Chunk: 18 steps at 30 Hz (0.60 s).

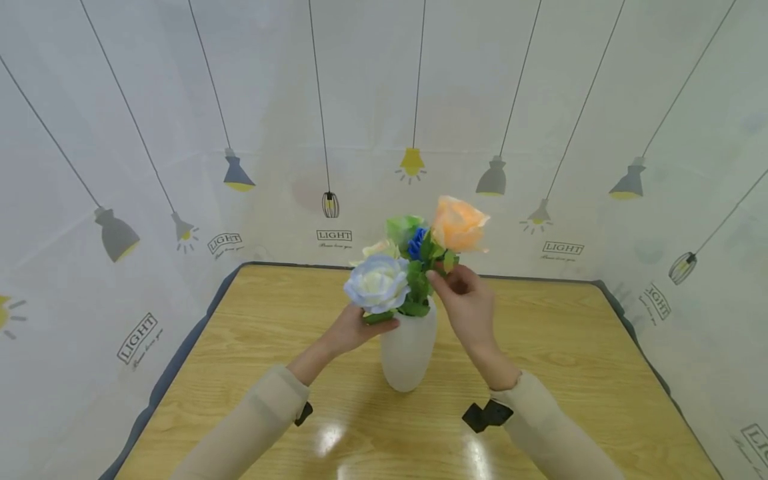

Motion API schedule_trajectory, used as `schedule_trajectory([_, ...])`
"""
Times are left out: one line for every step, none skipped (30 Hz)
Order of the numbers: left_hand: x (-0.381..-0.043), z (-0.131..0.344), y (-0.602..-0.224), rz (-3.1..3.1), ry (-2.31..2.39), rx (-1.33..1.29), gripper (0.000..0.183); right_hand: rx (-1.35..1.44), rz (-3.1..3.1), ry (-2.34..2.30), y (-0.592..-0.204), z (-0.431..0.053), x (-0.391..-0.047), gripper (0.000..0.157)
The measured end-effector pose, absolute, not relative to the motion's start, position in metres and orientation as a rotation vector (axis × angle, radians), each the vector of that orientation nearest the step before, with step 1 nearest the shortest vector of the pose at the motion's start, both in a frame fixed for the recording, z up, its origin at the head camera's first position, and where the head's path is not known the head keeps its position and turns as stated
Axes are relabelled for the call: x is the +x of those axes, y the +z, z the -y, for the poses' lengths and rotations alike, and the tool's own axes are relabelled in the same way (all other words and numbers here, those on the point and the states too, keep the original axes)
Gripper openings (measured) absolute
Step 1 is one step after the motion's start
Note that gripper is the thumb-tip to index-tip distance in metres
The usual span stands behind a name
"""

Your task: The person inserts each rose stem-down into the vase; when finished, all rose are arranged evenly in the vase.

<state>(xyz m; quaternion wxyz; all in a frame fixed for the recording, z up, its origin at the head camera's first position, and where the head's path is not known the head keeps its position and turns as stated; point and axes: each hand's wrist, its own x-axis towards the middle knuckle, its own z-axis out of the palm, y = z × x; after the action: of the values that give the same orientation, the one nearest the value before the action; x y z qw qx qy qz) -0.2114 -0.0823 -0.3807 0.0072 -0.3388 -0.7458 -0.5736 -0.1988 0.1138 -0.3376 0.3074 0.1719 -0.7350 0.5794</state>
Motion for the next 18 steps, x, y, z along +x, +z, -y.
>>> schedule_trajectory([-0.212,0.082,-0.381,2.334,-1.797,-1.059,0.06,0.44,1.957,1.553,-0.34,-0.114,-0.201,0.016])
schedule_trajectory([-0.212,0.082,-0.381,2.333,-1.799,-1.059,0.06,0.431,1.968,1.561,-0.339,-0.114,-0.202,0.016])
schedule_trajectory([-0.212,0.082,-0.381,2.334,-1.801,-1.06,0.06,0.426,1.979,1.569,-0.339,-0.114,-0.203,0.018])
schedule_trajectory([-0.212,0.082,-0.381,2.334,-1.802,-1.06,0.06,0.423,1.99,1.577,-0.338,-0.114,-0.203,0.02])
schedule_trajectory([-0.212,0.082,-0.382,2.334,-1.801,-1.062,0.06,0.425,2.001,1.581,-0.337,-0.114,-0.202,0.022])
schedule_trajectory([-0.212,0.083,-0.381,2.334,-1.802,-1.063,0.06,0.422,2.019,1.573,-0.333,-0.113,-0.2,0.021])
schedule_trajectory([-0.212,0.083,-0.381,2.335,-1.801,-1.064,0.06,0.418,2.037,1.57,-0.33,-0.112,-0.198,0.019])
schedule_trajectory([-0.212,0.083,-0.381,2.335,-1.8,-1.065,0.059,0.414,2.049,1.57,-0.327,-0.111,-0.195,0.017])
schedule_trajectory([-0.212,0.083,-0.381,2.338,-1.798,-1.064,0.059,0.409,2.061,1.571,-0.324,-0.109,-0.193,0.016])
schedule_trajectory([-0.212,0.083,-0.381,2.339,-1.798,-1.062,0.059,0.406,2.073,1.575,-0.321,-0.108,-0.19,0.016])
schedule_trajectory([-0.211,0.083,-0.381,2.341,-1.799,-1.06,0.059,0.403,2.088,1.579,-0.319,-0.106,-0.188,0.017])
schedule_trajectory([-0.211,0.083,-0.381,2.342,-1.799,-1.057,0.059,0.401,2.106,1.575,-0.318,-0.105,-0.186,0.017])
schedule_trajectory([-0.211,0.083,-0.381,2.341,-1.796,-1.055,0.059,0.402,2.123,1.572,-0.319,-0.105,-0.185,0.018])
schedule_trajectory([-0.211,0.083,-0.381,2.341,-1.794,-1.054,0.059,0.408,2.136,1.577,-0.321,-0.105,-0.185,0.017])
schedule_trajectory([-0.211,0.083,-0.381,2.341,-1.794,-1.053,0.059,0.412,2.152,1.582,-0.323,-0.105,-0.185,0.017])
schedule_trajectory([-0.211,0.082,-0.381,2.341,-1.794,-1.052,0.058,0.419,2.165,1.589,-0.326,-0.105,-0.184,0.018])
schedule_trajectory([-0.211,0.082,-0.38,2.338,-1.79,-1.056,0.058,0.431,2.177,1.588,-0.329,-0.106,-0.184,0.018])
schedule_trajectory([-0.211,0.082,-0.38,2.334,-1.781,-1.06,0.059,0.443,2.183,1.592,-0.332,-0.106,-0.184,0.015])
